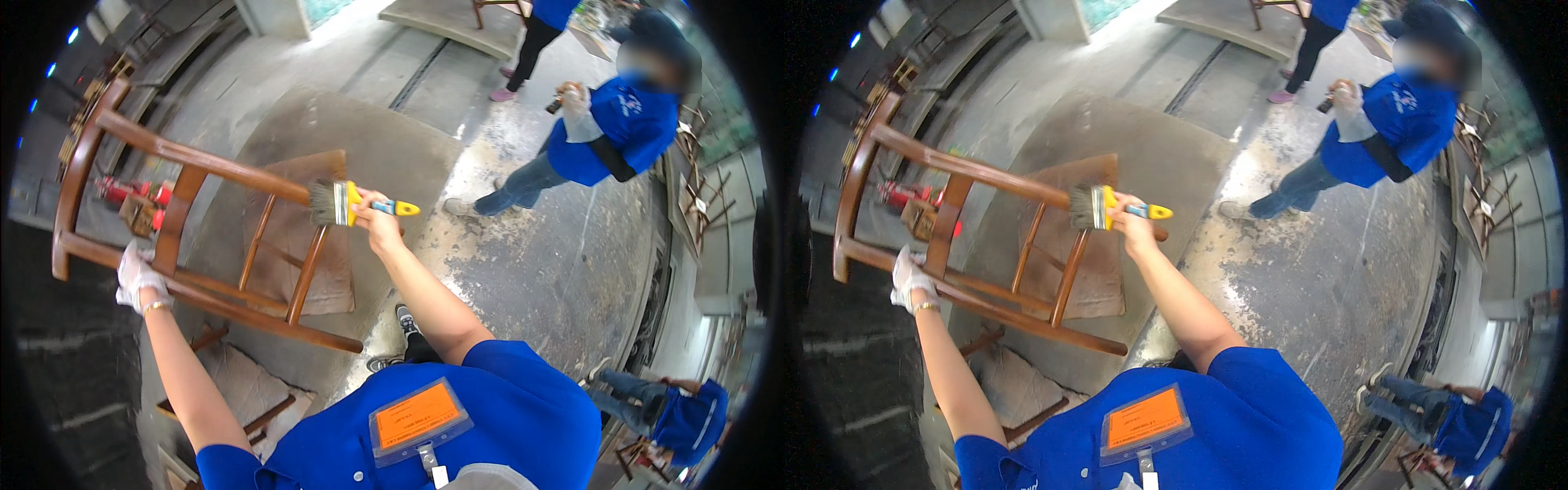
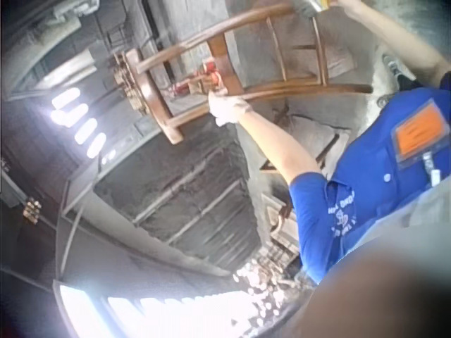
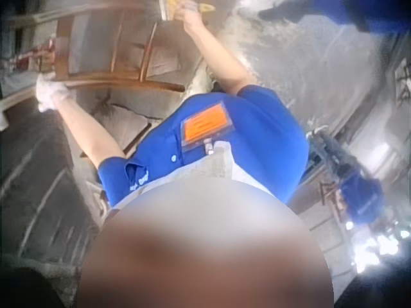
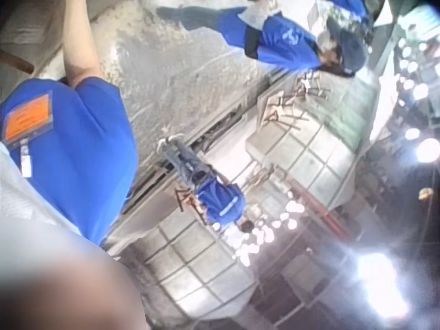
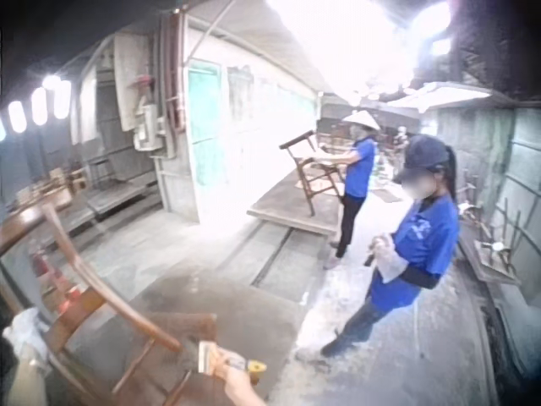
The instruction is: The person wipes a wooden chair with a white cloth and brushes it with a yellow-handled brush, repeatedly turning the chair to access different sides. Other workers in blue shirts are visible in the background performing similar tasks.
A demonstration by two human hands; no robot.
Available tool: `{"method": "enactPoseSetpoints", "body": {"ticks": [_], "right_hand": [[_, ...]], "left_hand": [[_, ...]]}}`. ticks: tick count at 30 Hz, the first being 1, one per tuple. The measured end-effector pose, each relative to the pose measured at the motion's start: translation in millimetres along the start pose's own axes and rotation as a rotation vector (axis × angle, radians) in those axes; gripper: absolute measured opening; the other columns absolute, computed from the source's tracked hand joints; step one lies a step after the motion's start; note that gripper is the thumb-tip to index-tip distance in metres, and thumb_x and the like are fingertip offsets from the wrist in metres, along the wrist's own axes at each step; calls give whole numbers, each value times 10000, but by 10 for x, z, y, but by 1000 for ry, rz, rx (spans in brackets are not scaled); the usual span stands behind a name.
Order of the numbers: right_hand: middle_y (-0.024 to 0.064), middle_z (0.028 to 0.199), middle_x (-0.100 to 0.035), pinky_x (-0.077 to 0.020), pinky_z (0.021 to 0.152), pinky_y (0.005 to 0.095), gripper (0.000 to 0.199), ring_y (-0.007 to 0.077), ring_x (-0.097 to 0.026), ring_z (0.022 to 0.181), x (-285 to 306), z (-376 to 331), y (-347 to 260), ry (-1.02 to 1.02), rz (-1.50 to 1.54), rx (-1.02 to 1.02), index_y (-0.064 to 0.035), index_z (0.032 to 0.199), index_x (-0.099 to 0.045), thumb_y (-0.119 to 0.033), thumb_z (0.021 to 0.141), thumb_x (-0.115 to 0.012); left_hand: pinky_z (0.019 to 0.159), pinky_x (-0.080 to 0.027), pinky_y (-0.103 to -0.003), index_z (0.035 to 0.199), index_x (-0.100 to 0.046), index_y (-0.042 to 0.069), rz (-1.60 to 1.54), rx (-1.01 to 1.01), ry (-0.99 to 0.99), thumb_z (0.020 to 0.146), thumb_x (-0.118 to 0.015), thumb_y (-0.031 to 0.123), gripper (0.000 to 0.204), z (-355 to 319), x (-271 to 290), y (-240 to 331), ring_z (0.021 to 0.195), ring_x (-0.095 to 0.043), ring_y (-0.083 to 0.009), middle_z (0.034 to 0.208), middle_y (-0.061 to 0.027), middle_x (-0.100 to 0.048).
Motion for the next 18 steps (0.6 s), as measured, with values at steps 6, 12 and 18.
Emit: {"method": "enactPoseSetpoints", "body": {"ticks": [6,12,18], "right_hand": [[54,921,-661,-585,728,353,220,190,-649,795,2224,-190,80,673,280,88,-79,984,-599,59,847,-700],[54,943,-684,-574,765,349,277,163,-652,854,2033,-506,-240,707,-316,-15,-77,936,-620,146,773,-640],[66,1418,-658,-589,876,410,207,244,-671,1168,825,-376,-237,206,32,-146,-136,879,-620,21,920,-748]], "left_hand": [[737,-471,-378,719,-599,57,-217,31,-39,1023,-640,292,387,121,-44,-109,662,-532,-181,688,-44,-615],[778,-480,-357,752,-641,40,-292,-1,-14,1036,-633,230,342,93,-124,-92,683,-537,-167,687,-16,-584],[836,-475,-365,776,-677,29,-212,11,15,1028,-644,274,353,-159,-153,69,700,-543,-179,700,-24,-611]]}}
Point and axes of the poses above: each hand's wrist, its own z-axis towards the middle knuckle, its own x-axis out of the back of the hand, y = z × x, the point moved 2 cm from there along z, towards the middle knuckle
